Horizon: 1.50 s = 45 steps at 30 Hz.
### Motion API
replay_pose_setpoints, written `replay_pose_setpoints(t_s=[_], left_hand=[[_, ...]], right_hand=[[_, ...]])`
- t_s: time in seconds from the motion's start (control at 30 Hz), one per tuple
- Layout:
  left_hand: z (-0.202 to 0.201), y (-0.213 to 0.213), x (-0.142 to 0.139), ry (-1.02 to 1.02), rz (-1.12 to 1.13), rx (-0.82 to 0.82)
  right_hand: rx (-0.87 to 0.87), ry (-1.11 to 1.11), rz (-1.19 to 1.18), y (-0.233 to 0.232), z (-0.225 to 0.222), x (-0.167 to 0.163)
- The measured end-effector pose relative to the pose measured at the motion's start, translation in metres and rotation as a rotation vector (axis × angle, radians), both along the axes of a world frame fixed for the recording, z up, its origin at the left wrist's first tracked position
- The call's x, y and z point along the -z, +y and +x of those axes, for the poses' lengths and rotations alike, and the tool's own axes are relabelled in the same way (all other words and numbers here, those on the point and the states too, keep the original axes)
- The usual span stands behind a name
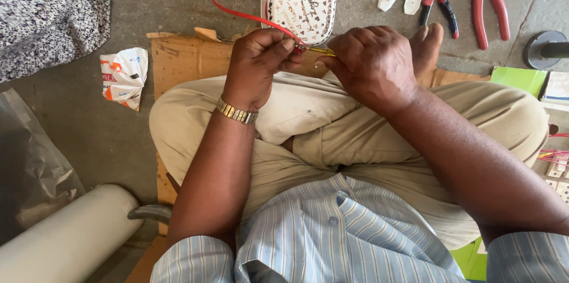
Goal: The person sits cross-legged on the floor and uses a screwdriver to tighten a screw on a small white electrical component connected to a red wire. They manipulate the wire and component repeatedly to secure the connection.
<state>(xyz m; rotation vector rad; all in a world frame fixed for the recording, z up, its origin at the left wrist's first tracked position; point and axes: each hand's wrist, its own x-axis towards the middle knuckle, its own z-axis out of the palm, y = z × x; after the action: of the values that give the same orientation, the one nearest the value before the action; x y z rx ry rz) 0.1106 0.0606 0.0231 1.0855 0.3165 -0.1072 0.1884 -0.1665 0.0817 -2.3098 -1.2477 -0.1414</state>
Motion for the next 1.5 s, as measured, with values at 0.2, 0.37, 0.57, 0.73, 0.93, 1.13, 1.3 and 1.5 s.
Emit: replay_pose_setpoints(t_s=[0.2,0.37,0.57,0.73,0.93,1.13,1.3,1.5], left_hand=[[-0.002,-0.008,0.000,-0.030,0.011,0.041],[0.000,-0.004,-0.004,-0.025,-0.008,-0.014],[-0.001,0.000,-0.006,-0.061,0.067,0.018],[0.000,-0.002,-0.004,-0.046,0.138,0.037],[0.001,-0.005,-0.002,-0.028,0.173,0.007],[0.001,-0.001,0.000,-0.050,0.161,0.009],[0.001,-0.003,0.001,-0.063,0.162,0.012],[0.000,-0.001,0.000,-0.075,0.175,0.025]], right_hand=[[0.083,0.165,-0.046,-0.001,0.006,-0.003],[-0.128,0.180,-0.007,-0.001,0.004,-0.014],[-0.176,0.057,-0.080,0.000,0.001,-0.015],[0.317,1.590,0.275,0.002,0.008,0.008],[0.143,0.768,0.117,-0.002,0.001,0.014],[0.037,0.313,0.046,-0.003,0.003,0.001],[0.023,0.433,0.037,-0.001,0.003,0.004],[0.031,0.274,0.129,-0.003,-0.002,0.010]])
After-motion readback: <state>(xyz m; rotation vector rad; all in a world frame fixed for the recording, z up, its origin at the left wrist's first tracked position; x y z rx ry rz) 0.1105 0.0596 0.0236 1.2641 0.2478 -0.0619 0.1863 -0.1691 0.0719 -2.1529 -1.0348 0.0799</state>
